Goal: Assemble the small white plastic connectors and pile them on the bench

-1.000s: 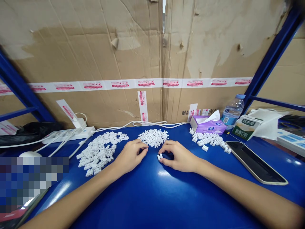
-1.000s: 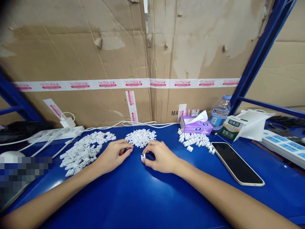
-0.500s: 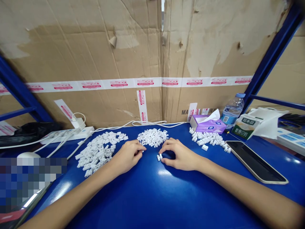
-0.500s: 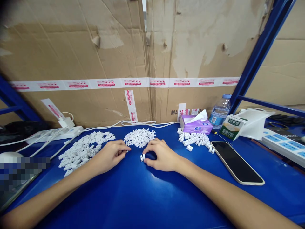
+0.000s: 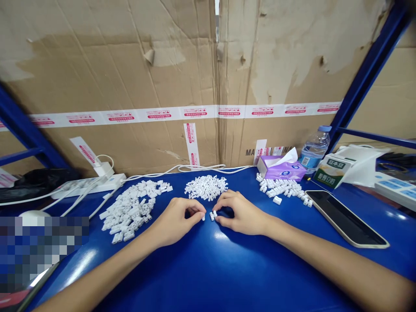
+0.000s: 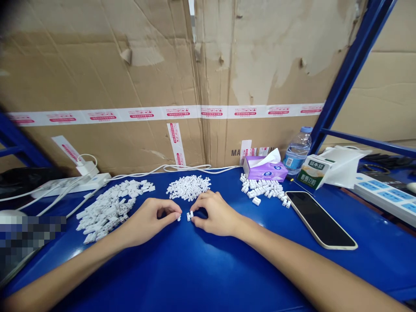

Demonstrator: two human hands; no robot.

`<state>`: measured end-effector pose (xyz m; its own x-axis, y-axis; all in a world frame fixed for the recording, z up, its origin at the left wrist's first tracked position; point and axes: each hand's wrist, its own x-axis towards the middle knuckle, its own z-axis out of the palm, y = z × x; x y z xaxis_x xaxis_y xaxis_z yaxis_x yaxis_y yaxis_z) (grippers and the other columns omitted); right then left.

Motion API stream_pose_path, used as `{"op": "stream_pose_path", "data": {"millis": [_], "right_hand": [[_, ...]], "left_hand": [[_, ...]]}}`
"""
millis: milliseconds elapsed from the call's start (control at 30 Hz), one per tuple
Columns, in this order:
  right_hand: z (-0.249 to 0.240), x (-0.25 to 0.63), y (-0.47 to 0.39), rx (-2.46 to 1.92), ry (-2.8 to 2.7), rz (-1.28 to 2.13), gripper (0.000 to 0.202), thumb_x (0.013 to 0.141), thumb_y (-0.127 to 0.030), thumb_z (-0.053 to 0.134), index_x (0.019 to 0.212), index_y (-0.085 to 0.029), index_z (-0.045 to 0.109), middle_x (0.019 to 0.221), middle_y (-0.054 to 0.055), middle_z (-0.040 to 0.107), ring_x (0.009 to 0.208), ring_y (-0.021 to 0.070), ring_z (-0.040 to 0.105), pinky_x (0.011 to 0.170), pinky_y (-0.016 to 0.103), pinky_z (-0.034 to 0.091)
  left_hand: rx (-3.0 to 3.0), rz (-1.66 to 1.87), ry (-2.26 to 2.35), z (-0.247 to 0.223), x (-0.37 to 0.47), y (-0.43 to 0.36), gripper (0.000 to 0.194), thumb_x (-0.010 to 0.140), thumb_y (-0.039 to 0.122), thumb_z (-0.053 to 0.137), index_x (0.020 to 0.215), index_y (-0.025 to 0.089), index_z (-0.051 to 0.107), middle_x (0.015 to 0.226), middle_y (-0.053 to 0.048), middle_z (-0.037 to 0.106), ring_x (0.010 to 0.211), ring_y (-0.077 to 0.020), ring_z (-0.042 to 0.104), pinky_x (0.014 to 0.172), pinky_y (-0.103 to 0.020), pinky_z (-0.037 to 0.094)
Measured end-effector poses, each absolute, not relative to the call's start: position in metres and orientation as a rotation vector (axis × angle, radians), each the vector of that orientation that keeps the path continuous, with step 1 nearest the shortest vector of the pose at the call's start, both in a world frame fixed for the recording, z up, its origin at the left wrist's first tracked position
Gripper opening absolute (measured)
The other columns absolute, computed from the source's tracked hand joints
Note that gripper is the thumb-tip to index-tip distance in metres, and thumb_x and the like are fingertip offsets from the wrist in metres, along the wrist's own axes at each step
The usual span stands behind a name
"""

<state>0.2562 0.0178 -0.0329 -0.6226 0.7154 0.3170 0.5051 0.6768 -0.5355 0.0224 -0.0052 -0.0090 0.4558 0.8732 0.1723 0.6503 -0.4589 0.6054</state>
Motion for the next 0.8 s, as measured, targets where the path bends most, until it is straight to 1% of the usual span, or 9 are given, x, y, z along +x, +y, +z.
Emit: {"op": "stream_pose_path", "data": {"millis": [133,233,367,533,800], "right_hand": [[-0.0323,0.2539,0.0158,-0.949,-2.384,0.539,0.018,0.083,-0.021,0.075,0.100,-0.024,0.075,0.101,0.004,0.072,0.102,0.0251,0.063,0.094,0.044,0.041],[-0.0315,0.2518,0.0143,-0.962,-2.392,0.544,0.017,0.083,-0.021,0.075,0.100,-0.024,0.075,0.101,0.005,0.072,0.103,0.0257,0.062,0.093,0.044,0.040],[-0.0309,0.2501,0.0124,-0.956,-2.400,0.554,0.015,0.083,-0.021,0.074,0.099,-0.023,0.074,0.100,0.004,0.072,0.103,0.0254,0.061,0.091,0.043,0.040],[-0.0307,0.2501,0.0109,-0.951,-2.395,0.556,0.015,0.083,-0.021,0.074,0.098,-0.023,0.074,0.100,0.004,0.071,0.102,0.0247,0.061,0.090,0.042,0.039],[-0.0301,0.2470,0.0110,-0.976,-2.376,0.570,0.014,0.083,-0.020,0.075,0.097,-0.023,0.075,0.098,0.003,0.072,0.101,0.0237,0.062,0.090,0.041,0.038]], "left_hand": [[2.194,0.675,1.288,-0.0123,0.0287,-0.0086,0.020,0.091,0.027,0.060,0.085,0.022,0.078,0.070,0.002,0.070,0.061,-0.0135,0.054,0.059,-0.025,0.039],[2.216,0.731,1.314,-0.0133,0.0306,-0.0092,0.019,0.091,0.028,0.061,0.084,0.022,0.078,0.072,0.002,0.068,0.062,-0.0137,0.050,0.059,-0.026,0.037],[2.207,0.770,1.307,-0.0137,0.0316,-0.0092,0.018,0.090,0.028,0.061,0.084,0.022,0.077,0.077,0.001,0.068,0.064,-0.0142,0.050,0.061,-0.026,0.038],[2.182,0.735,1.278,-0.0150,0.0323,-0.0080,0.017,0.089,0.026,0.062,0.084,0.024,0.078,0.079,0.001,0.070,0.066,-0.0145,0.052,0.062,-0.026,0.038],[2.165,0.703,1.321,-0.0139,0.0337,-0.0095,0.018,0.089,0.024,0.061,0.082,0.023,0.078,0.079,0.001,0.072,0.067,-0.0146,0.054,0.062,-0.027,0.038]]}}
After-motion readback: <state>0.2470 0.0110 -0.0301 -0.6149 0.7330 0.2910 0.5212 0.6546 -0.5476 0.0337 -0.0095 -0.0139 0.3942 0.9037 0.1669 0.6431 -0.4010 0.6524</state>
